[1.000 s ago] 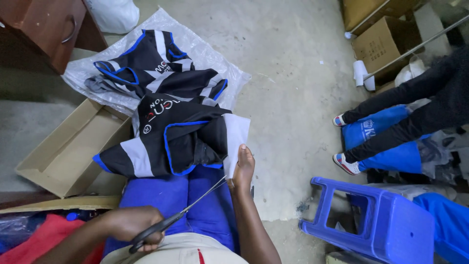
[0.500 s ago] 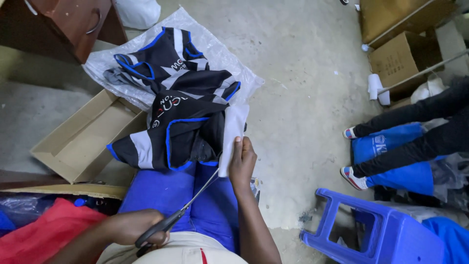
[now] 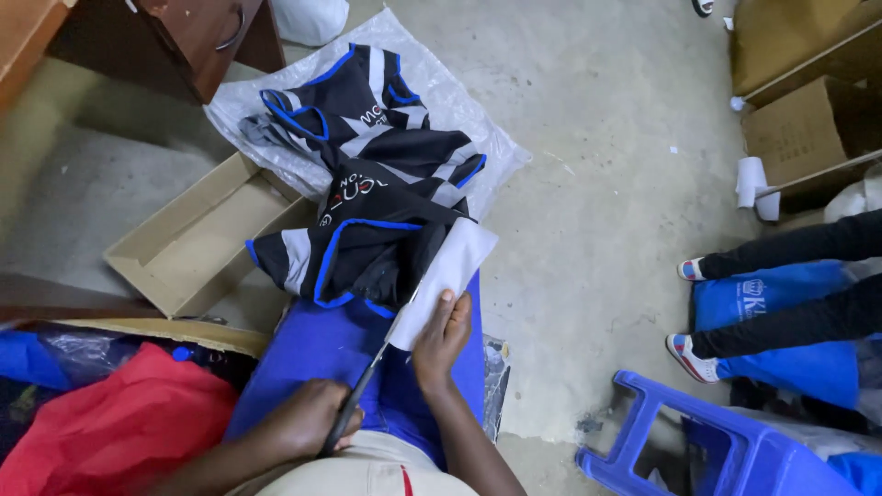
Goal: Trimming excess backing material from a garment using scissors
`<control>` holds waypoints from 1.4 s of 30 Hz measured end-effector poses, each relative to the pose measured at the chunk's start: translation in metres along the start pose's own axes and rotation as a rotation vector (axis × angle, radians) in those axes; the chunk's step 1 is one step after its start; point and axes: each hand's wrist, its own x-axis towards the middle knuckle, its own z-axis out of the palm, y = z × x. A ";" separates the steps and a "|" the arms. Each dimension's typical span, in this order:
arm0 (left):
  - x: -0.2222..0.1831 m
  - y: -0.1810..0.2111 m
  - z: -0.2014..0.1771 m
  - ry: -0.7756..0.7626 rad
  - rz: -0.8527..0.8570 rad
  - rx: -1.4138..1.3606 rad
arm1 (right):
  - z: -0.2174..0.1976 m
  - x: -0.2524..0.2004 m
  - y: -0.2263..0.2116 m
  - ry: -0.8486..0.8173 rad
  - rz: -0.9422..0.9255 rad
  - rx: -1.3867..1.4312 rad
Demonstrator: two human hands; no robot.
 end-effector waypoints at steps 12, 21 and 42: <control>0.010 0.024 0.003 0.033 0.113 -0.084 | -0.010 -0.021 -0.005 -0.097 -0.083 -0.030; 0.042 0.011 0.013 -0.235 -0.059 -0.769 | -0.018 -0.032 0.019 -0.146 -0.217 -0.056; 0.056 0.055 -0.068 -0.022 0.202 -0.423 | -0.046 -0.033 0.062 -0.086 -0.025 0.059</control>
